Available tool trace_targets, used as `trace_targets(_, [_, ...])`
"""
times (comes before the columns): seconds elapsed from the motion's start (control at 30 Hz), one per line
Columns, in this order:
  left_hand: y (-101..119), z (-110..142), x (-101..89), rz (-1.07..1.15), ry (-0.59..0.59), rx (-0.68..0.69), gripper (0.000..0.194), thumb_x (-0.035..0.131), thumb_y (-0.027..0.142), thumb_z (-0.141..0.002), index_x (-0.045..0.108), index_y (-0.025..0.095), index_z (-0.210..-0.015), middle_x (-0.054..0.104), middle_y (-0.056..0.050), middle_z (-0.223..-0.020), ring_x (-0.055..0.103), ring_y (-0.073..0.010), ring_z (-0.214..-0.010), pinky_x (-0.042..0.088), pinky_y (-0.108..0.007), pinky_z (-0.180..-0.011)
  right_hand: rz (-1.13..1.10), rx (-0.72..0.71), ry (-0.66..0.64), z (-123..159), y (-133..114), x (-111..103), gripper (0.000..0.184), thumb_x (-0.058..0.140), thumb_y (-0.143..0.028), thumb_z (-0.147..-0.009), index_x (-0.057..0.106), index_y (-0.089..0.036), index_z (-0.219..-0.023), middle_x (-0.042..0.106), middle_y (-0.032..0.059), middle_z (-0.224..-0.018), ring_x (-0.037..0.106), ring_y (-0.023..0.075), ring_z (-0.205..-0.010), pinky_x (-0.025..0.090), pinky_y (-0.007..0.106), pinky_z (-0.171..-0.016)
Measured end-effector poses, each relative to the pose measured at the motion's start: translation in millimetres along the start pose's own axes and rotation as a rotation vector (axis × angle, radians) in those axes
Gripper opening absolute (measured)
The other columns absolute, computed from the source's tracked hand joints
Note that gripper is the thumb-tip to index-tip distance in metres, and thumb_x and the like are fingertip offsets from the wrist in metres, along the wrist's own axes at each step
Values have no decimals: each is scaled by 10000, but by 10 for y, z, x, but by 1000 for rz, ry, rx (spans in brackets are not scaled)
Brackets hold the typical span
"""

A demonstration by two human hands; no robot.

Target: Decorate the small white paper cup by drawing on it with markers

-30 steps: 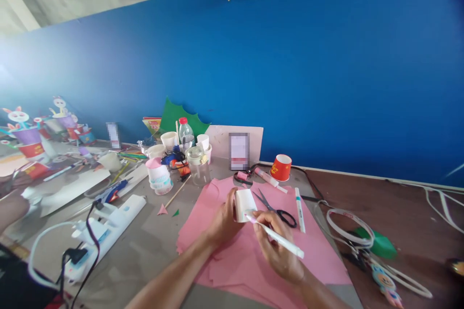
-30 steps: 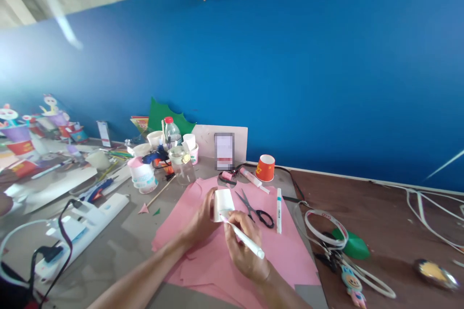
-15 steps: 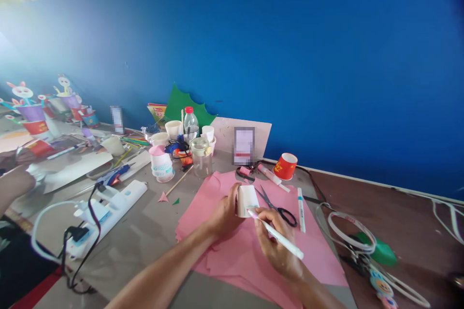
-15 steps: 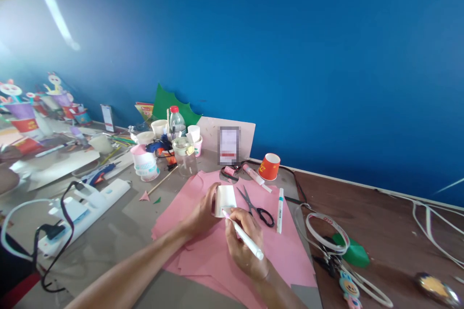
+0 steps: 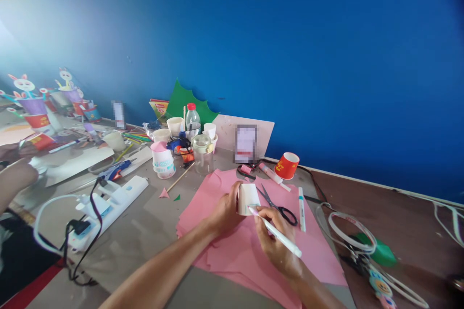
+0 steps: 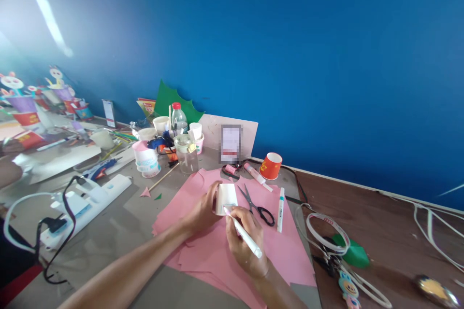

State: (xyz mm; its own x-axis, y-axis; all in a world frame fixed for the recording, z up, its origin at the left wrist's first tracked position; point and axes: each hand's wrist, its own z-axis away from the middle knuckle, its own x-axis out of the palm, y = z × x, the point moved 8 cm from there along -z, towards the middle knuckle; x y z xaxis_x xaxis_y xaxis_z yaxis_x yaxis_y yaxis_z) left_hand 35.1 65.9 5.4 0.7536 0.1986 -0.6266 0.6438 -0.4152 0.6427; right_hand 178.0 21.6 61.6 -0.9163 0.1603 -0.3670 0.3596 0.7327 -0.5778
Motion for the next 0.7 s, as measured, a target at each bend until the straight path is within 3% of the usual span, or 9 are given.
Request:
trace_targets(0.17, [15, 1, 3, 19, -31, -16, 580, 535, 188, -804, 291, 108, -1325, 653, -38, -744, 586, -166, -543, 409, -270, -489, -6, 2, -4, -3, -6, 3, 59, 555, -164, -911, 567, -210, -877, 682, 39, -783, 654, 151, -632, 530, 243, -577])
trace_targets(0.37, [36, -5, -19, 40, -18, -11, 526, 531, 180, -793, 335, 118, -1278, 658, -67, -836, 593, -165, -594, 444, -289, -532, -39, -17, -23, -10, -33, 7, 77, 542, -151, -906, 567, -211, -864, 689, 55, -822, 692, 174, -749, 553, 258, -659])
trace_targets(0.57, [17, -8, -7, 32, -11, -14, 573, 539, 220, -800, 310, 127, -1317, 641, -31, -767, 569, -154, -556, 419, -277, -506, -38, 59, 7, -17, 31, -26, 68, 553, -180, -916, 553, -211, -855, 638, 3, -685, 600, 131, -535, 470, 220, -480])
trace_targets(0.7, [10, -10, -6, 40, -9, -26, 579, 540, 211, -789, 317, 101, -1312, 649, -45, -775, 577, -161, -562, 422, -278, -508, -39, 75, -4, -13, 41, -16, 81, 544, -187, -917, 551, -219, -843, 599, -9, -635, 596, 140, -539, 463, 225, -474])
